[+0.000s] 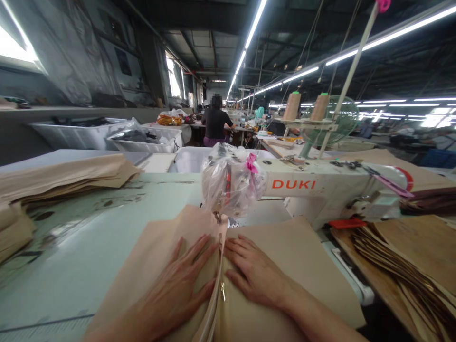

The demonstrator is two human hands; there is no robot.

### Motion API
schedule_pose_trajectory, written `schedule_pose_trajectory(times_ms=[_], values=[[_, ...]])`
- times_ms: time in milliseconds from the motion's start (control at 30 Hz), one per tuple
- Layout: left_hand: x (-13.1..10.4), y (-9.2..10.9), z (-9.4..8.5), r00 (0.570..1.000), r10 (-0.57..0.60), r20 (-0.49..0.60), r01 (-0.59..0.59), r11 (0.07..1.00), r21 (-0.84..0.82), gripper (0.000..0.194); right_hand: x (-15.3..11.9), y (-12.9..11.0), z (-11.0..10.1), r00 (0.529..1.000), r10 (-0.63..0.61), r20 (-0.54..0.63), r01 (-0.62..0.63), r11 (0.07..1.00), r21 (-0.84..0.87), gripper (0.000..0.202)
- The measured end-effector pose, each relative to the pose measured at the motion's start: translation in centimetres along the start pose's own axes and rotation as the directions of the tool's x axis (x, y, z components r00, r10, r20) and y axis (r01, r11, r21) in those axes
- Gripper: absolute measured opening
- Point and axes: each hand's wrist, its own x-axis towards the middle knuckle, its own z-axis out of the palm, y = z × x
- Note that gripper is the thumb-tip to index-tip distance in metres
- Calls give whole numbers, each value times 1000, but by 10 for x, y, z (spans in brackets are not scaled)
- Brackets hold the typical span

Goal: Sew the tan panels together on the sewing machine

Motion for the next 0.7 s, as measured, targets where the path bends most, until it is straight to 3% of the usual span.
schedule_pose_trajectory(times_ms=[233, 600, 700], values=[[3, -1, -3, 999, -1, 42, 0, 999, 34, 66, 1, 0, -2, 1000, -2, 13, 2, 1000, -19, 48], [8, -3, 1, 989, 105, -107, -82, 976, 204, 63, 0, -1, 0, 999, -16, -37, 18, 999, 47, 45], [7, -4, 3, 968, 174, -182, -115, 948, 297, 64, 6, 3, -8, 987, 47, -156, -26, 991, 132, 36]])
